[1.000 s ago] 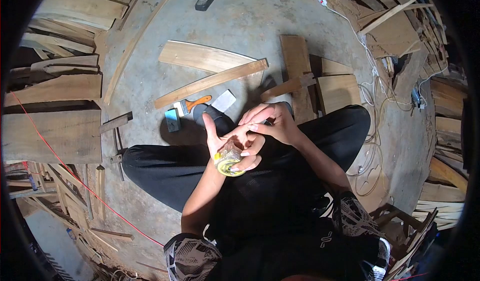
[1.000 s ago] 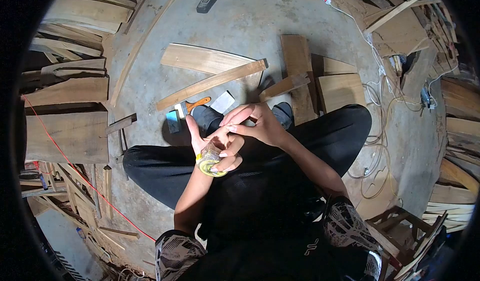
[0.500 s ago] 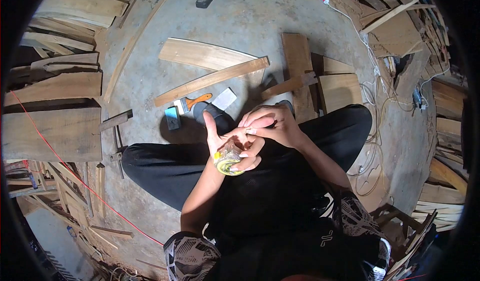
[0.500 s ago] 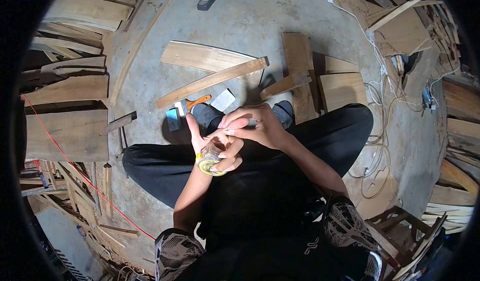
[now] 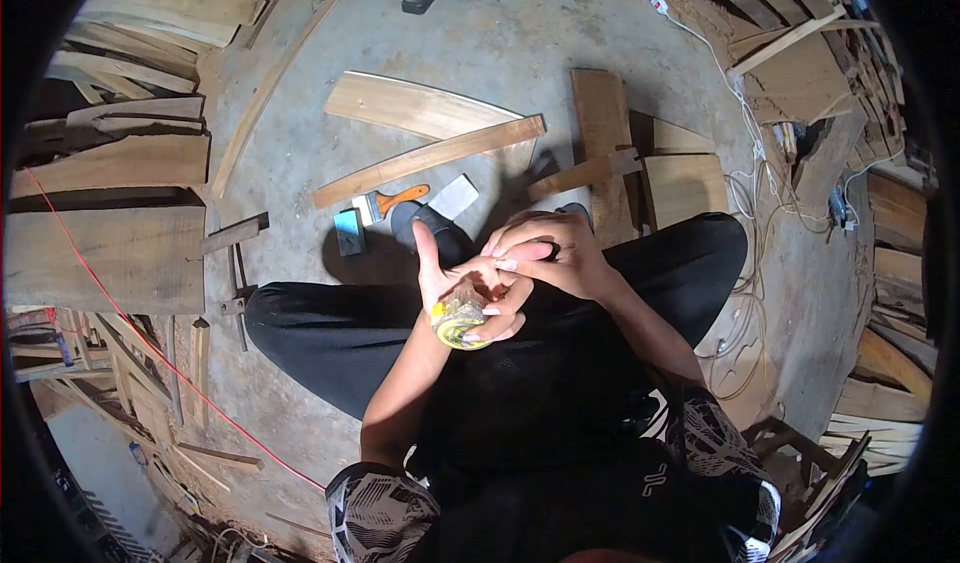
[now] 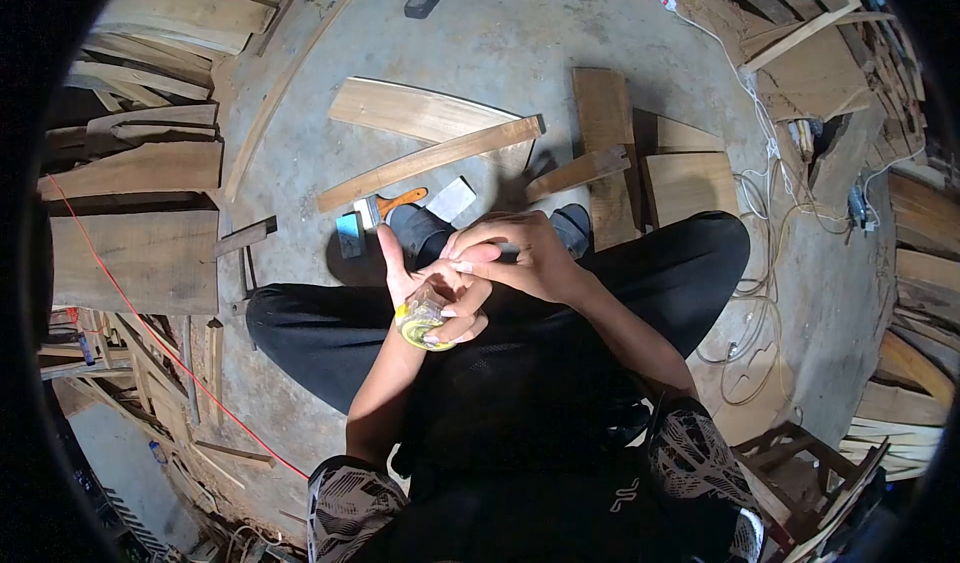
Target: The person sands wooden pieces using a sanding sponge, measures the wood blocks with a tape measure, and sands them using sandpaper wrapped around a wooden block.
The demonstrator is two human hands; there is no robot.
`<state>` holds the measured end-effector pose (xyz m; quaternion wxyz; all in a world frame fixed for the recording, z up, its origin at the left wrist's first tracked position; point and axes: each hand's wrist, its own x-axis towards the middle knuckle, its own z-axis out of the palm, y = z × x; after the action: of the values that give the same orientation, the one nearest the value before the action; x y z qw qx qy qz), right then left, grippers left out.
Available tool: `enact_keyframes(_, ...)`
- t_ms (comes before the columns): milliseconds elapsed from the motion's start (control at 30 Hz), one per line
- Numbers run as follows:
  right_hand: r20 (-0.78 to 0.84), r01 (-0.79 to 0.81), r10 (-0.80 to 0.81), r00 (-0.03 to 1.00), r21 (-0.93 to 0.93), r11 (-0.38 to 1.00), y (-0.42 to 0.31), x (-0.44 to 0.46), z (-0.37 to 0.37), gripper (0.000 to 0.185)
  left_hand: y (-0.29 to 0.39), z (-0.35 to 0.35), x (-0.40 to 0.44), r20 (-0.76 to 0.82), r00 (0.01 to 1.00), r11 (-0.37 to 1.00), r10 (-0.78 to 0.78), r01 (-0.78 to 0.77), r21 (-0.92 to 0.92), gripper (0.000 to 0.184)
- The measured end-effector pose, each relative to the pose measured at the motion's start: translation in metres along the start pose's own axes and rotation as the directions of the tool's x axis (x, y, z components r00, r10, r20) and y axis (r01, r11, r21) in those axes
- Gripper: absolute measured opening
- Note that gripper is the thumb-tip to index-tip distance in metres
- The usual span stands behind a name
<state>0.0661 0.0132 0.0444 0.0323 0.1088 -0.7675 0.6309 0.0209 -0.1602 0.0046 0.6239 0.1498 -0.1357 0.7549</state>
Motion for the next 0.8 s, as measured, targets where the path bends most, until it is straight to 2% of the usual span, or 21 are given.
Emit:
enact_keyframes(67,-0.005,0.007,-0.007,1.000,0.008,1.000,0.0011,-0.0009,0.0000,0.016,0.0000,-0.0023,-0.0019,-0.004,1.000,1.000,-0.006,0.006,0.005,0.131)
enact_keyframes(133,-0.008,0.007,-0.007,1.000,-0.001,1.000,0.0005,-0.0012,-0.0005,0.016,0.0003,-0.0045,-0.0046,-0.075,0.997,0.999,0.012,-0.009,0.033,0.132)
enact_keyframes(267,-0.023,0.024,-0.024,0.999,-0.009,1.000,0.0004,-0.0013,-0.0001,0.016,-0.0021,-0.0004,0.0001,-0.008,1.000,1.000,0.006,-0.007,-0.008,0.132)
enact_keyframes(333,-0.022,0.019,-0.019,1.000,-0.006,1.000,0.0013,-0.0019,0.0001,0.017,-0.0035,0.0015,-0.0013,-0.126,0.992,1.000,0.023,-0.024,-0.001,0.143)
enact_keyframes(467,-0.020,0.015,-0.016,1.000,-0.008,1.000,-0.0002,-0.0010,0.0000,0.018,-0.0037,-0.0003,-0.0027,-0.139,0.990,1.000,0.022,-0.021,0.011,0.143)
enact_keyframes(633,-0.030,0.032,-0.031,0.999,0.010,0.999,0.0008,-0.0021,0.0003,0.017,-0.0043,-0.0015,-0.0012,-0.061,0.998,1.000,0.019,-0.019,0.004,0.141)
enact_keyframes(733,-0.022,0.032,-0.031,0.999,0.022,0.999,0.0018,-0.0027,-0.0006,0.016,-0.0033,-0.0017,-0.0045,-0.128,0.992,0.999,0.002,0.002,0.032,0.140)
enact_keyframes(800,-0.009,0.030,-0.030,1.000,0.032,0.999,0.0042,-0.0032,0.0013,0.015,-0.0016,-0.0004,-0.0008,-0.103,0.995,0.999,0.011,-0.006,0.051,0.136)
